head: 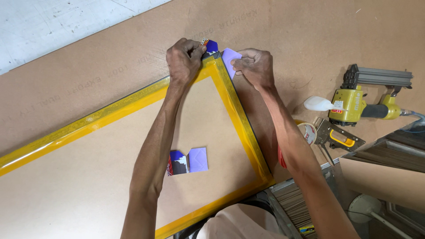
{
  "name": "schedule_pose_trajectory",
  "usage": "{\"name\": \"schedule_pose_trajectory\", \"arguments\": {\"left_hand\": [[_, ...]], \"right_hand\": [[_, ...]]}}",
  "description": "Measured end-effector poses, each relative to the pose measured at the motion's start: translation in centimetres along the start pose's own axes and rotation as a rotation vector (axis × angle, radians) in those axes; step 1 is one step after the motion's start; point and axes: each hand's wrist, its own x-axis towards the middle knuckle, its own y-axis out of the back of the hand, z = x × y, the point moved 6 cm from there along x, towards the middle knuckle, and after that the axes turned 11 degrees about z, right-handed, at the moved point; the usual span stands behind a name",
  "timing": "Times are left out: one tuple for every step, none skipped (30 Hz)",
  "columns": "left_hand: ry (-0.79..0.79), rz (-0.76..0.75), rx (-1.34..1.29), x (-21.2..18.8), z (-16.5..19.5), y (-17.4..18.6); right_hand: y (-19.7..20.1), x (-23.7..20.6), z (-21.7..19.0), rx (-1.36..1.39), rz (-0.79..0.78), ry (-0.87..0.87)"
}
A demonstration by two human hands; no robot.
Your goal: The person uses a pneumatic nail gun to attach a dark frame to a rectangular board. They then apply yellow tape along the frame edges and place small purple paper pieces on the taped frame.
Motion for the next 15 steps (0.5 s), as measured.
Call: {"name": "schedule_pose_trajectory", "arguments": {"left_hand": [[-0.012,0.018,-0.023,-0.2,0.1,0.1],[-0.001,0.022,-0.036,-0.4,0.1,0.2],[0.01,0.026,-0.049,-0.6,0.1,0.3],[0.02,0.033,-0.062,-0.8,0.1,0.3],[0.016,0.034,-0.069,-0.9,0.1,0.4],[0.012,0.036,-0.076,-0.9,0.2,0.4],[0.009,0.04,-0.083,-1.0,0.2,0.5],[0.012,0.028,-0.093,-1.1,0.3,0.5],[0.017,0.015,-0.103,-1.2,0.3,0.5],[0.022,0.004,-0.113,-1.2,0.4,0.4],[-0.003,0.009,-0.128,-1.3,0.6,0.5],[-0.027,0.015,-0.145,-1.3,0.9,0.6],[-0.051,0.021,-0.161,-1.4,1.1,0.7],[-0.063,0.016,-0.155,-1.4,1.2,0.7],[-0.076,0.013,-0.15,-1.4,1.3,0.7]], "right_hand": [[0.0,-0.1,-0.1,0.008,0.0,0.006],[0.0,-0.2,-0.3,0.015,0.003,0.012],[0.0,-0.3,-0.6,-0.019,-0.005,0.055],[-0.1,-0.3,-0.9,-0.053,-0.015,0.099],[-0.1,-0.4,-1.2,-0.087,-0.027,0.145],[-0.1,-0.5,-1.4,-0.102,-0.026,0.178],[-0.1,-0.6,-1.5,-0.118,-0.026,0.212],[-0.1,-0.8,-1.7,-0.133,-0.025,0.247],[-0.2,-1.0,-1.9,-0.165,-0.013,0.303],[-0.4,-1.3,-2.1,-0.197,-0.001,0.359],[-0.7,-1.6,-2.3,-0.228,0.011,0.415],[-1.2,-1.9,-2.5,-0.288,0.026,0.463],[-1.9,-2.2,-2.6,-0.349,0.043,0.511],[-2.6,-2.6,-2.8,-0.41,0.06,0.56],[-3.4,-3.3,-3.5,-0.537,0.096,0.703]]}}
